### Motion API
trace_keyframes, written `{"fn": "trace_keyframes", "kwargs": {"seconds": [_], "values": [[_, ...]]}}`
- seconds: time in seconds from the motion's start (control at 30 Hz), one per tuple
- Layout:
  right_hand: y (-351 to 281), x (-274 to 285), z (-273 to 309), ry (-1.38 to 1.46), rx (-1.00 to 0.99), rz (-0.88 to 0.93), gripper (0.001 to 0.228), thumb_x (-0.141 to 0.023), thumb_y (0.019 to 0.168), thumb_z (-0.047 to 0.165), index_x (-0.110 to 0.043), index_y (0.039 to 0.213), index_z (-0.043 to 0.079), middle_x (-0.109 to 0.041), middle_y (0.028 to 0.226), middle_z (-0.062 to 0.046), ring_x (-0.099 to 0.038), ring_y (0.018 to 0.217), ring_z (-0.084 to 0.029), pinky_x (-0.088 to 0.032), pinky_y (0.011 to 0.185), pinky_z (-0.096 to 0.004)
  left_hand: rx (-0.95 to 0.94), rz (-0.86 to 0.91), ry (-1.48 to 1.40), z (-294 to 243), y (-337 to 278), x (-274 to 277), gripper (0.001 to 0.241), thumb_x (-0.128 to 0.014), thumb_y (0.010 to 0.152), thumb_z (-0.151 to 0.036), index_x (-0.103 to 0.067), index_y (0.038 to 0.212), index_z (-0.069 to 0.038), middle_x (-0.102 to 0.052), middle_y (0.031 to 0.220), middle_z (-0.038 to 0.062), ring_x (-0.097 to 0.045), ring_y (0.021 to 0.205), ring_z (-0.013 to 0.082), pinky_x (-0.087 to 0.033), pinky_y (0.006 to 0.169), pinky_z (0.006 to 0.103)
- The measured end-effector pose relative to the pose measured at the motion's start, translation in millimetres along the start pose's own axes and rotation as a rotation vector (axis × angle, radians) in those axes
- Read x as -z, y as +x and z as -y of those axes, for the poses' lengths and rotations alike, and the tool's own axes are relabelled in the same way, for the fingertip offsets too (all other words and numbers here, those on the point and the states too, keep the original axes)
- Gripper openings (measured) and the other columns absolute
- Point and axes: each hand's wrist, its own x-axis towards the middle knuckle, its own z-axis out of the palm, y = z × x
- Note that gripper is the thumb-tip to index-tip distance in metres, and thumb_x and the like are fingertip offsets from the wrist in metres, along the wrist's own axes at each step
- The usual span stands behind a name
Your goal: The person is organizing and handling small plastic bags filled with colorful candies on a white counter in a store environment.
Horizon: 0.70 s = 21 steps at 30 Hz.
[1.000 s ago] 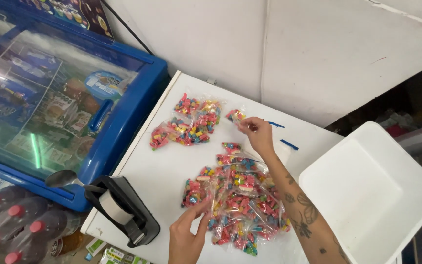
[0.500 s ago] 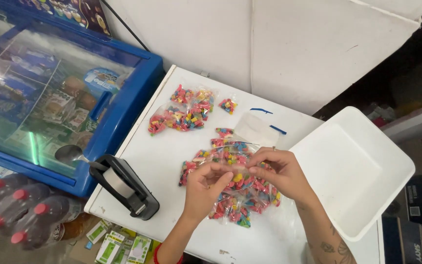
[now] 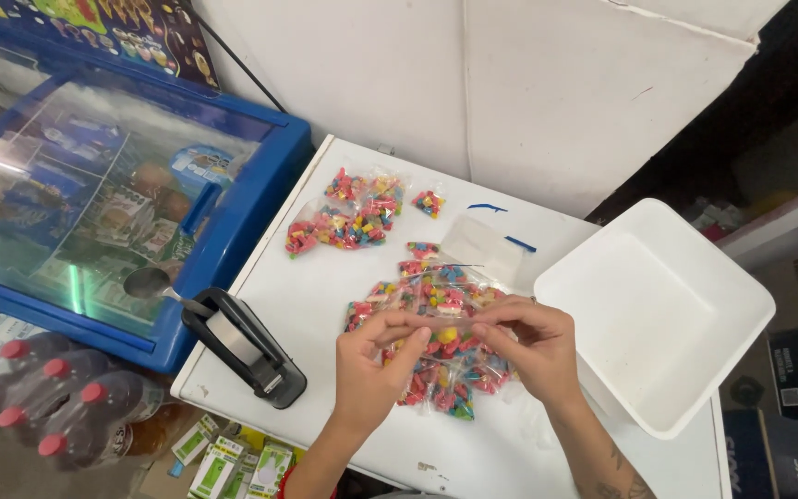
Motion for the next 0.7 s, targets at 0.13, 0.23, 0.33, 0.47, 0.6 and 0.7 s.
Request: {"fn": "trace_keyframes", "kwargs": {"seconds": [0.13,0.23,0.33,0.47,0.6,0.7], "values": [[0,5,8,0.025,0.01,0.015,0.01,-0.077,0.086,0.003,-0.079,0.096,0.006,-0.076,0.083,-0.009,-0.07,0.07,-0.016,-0.054,0.06,-0.023,-0.141,0.031,0.067,-3,0,5,0.013,-0.072,0.087,-0.012,-0.079,0.098,-0.007,-0.083,0.09,0.006,-0.082,0.087,0.0182,-0.068,0.083,0.0302],[-2,11,12,0.077,-0.062,0.042,0.011,-0.078,0.085,0.0,-0.08,0.094,0.005,-0.074,0.079,-0.01,-0.066,0.064,-0.015,-0.048,0.051,-0.02,-0.198,0.105,0.053,-16,-2,6,0.012,-0.071,0.089,-0.008,-0.076,0.1,-0.007,-0.084,0.09,0.009,-0.084,0.084,0.0191,-0.067,0.071,0.0261],[-3,15,9,0.16,-0.083,0.081,0.014,-0.072,0.086,-0.005,-0.079,0.092,0.006,-0.072,0.075,-0.009,-0.063,0.062,-0.014,-0.048,0.052,-0.022,-0.209,0.15,-0.027,-21,-5,7,0.006,-0.07,0.09,-0.002,-0.073,0.094,-0.006,-0.081,0.082,0.011,-0.084,0.081,0.0213,-0.063,0.064,0.023],[-5,17,5,0.289,-0.089,0.121,0.03,-0.056,0.079,-0.017,-0.076,0.081,0.006,-0.071,0.074,-0.008,-0.064,0.071,-0.017,-0.054,0.063,-0.027,-0.182,0.191,-0.141,-19,-8,11,0.013,-0.064,0.087,0.006,-0.071,0.087,-0.006,-0.072,0.078,0.009,-0.08,0.073,0.0236,-0.063,0.062,0.026],[-8,16,15,0.262,-0.101,0.109,0.027,-0.057,0.082,-0.014,-0.074,0.079,0.006,-0.069,0.074,-0.007,-0.063,0.071,-0.016,-0.051,0.064,-0.027,-0.161,0.201,-0.209,-8,-11,14,0.013,-0.066,0.089,0.005,-0.072,0.085,-0.006,-0.068,0.079,0.006,-0.062,0.063,0.0122,-0.053,0.054,0.0238],[-8,14,24,0.222,-0.09,0.11,0.025,-0.06,0.083,-0.011,-0.075,0.079,0.009,-0.072,0.077,-0.007,-0.065,0.071,-0.015,-0.05,0.06,-0.025,-0.153,0.221,-0.235,-7,-12,17,0.016,-0.065,0.091,0.004,-0.071,0.085,-0.009,-0.064,0.076,0.002,-0.057,0.064,0.0111,-0.046,0.055,0.0231]]}}
